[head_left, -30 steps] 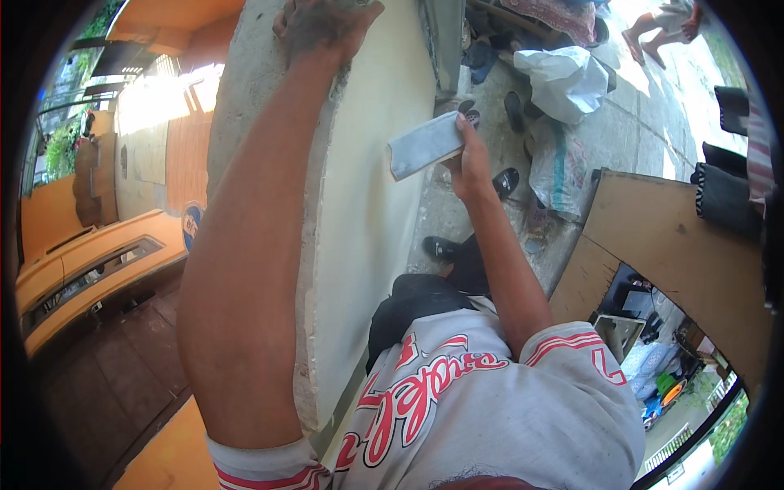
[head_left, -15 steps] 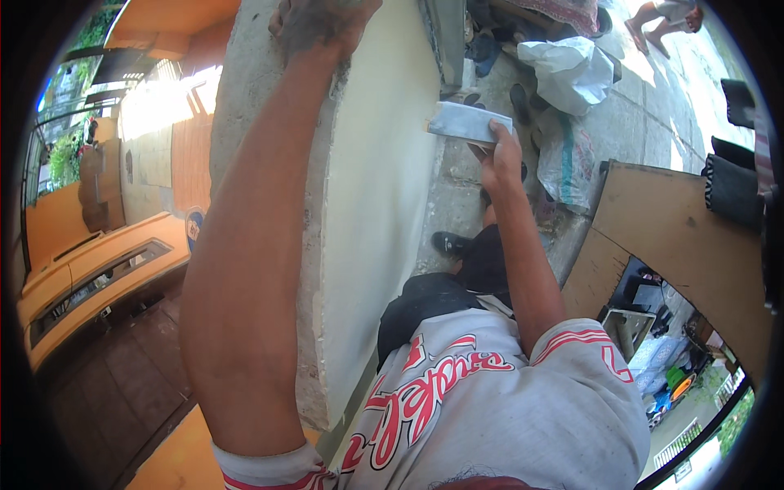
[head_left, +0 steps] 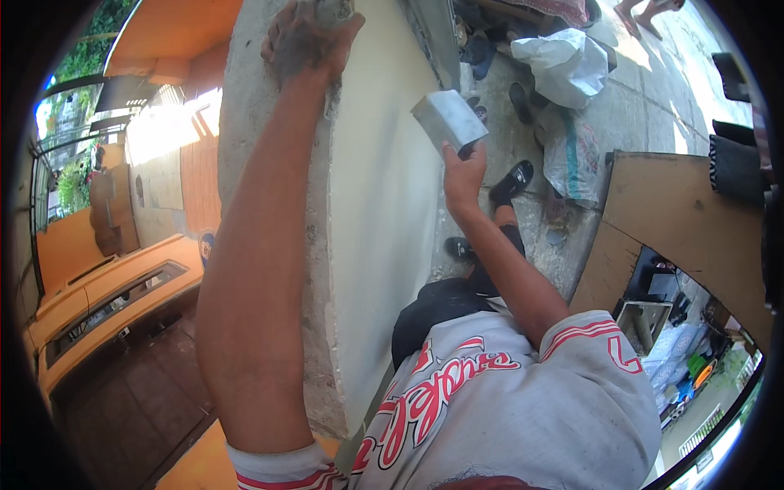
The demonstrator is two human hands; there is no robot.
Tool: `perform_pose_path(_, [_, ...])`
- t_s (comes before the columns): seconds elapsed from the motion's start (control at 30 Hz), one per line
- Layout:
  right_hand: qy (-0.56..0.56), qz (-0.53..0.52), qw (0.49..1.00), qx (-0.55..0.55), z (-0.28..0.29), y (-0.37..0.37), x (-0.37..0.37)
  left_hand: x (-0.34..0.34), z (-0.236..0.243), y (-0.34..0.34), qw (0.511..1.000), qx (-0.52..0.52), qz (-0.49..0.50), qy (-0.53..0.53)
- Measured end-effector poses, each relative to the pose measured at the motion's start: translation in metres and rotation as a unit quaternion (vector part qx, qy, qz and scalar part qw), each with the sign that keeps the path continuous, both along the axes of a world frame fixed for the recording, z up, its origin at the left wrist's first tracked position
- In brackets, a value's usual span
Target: The person applies and smooths plaster onto a wall surface using a putty knife.
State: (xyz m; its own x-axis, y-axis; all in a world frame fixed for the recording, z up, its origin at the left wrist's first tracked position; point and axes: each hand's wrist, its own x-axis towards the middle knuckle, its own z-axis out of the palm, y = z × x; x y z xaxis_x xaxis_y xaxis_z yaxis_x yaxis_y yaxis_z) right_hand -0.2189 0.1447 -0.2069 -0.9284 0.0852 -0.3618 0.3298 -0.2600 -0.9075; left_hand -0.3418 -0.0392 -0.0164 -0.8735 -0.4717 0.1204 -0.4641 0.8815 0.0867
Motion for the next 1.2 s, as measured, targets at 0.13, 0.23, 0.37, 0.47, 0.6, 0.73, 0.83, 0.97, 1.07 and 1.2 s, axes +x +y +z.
perform_pose_path(0.13, [-0.051, 0.085, 0.994, 0.041, 0.007, -0.028, 0.033, -0.003, -0.003, -0.006, 0.988, -0.123, -0.084, -0.051])
perform_pose_path(0.23, [-0.099, 0.112, 0.986, -0.072, 0.009, -0.033, 0.038, -0.002, -0.003, -0.006, 0.997, -0.058, -0.042, -0.036])
perform_pose_path(0.37, [-0.134, 0.114, 0.968, -0.18, 0.013, -0.032, 0.027, -0.001, 0.0, -0.003, 0.999, -0.031, -0.034, -0.019])
perform_pose_path(0.47, [-0.116, 0.154, 0.971, -0.141, 0.014, -0.029, 0.017, -0.001, 0.002, -0.002, 0.995, -0.068, -0.053, -0.053])
perform_pose_path(0.6, [-0.094, 0.211, 0.971, -0.064, 0.01, -0.024, 0.011, -0.001, -0.001, -0.002, 1.0, -0.014, 0.003, -0.009])
perform_pose_path(0.73, [-0.062, 0.25, 0.965, -0.047, 0.007, -0.03, 0.01, 0.001, -0.003, -0.006, 1.0, -0.016, -0.013, 0.004])
perform_pose_path(0.83, [-0.052, 0.251, 0.966, -0.041, 0.01, -0.04, 0.005, 0.0, -0.004, -0.008, 1.0, -0.005, -0.01, 0.016])
perform_pose_path(0.97, [-0.041, 0.251, 0.964, 0.081, 0.011, -0.049, -0.003, 0.0, -0.004, -0.008, 1.0, -0.013, -0.02, 0.007])
perform_pose_path(1.07, [-0.013, 0.233, 0.961, 0.146, 0.01, -0.053, -0.001, 0.001, -0.003, -0.007, 1.0, -0.015, -0.012, 0.019])
perform_pose_path(1.2, [0.045, 0.17, 0.974, 0.14, 0.015, -0.052, 0.013, 0.003, -0.002, -0.005, 1.0, 0.01, -0.01, 0.022])
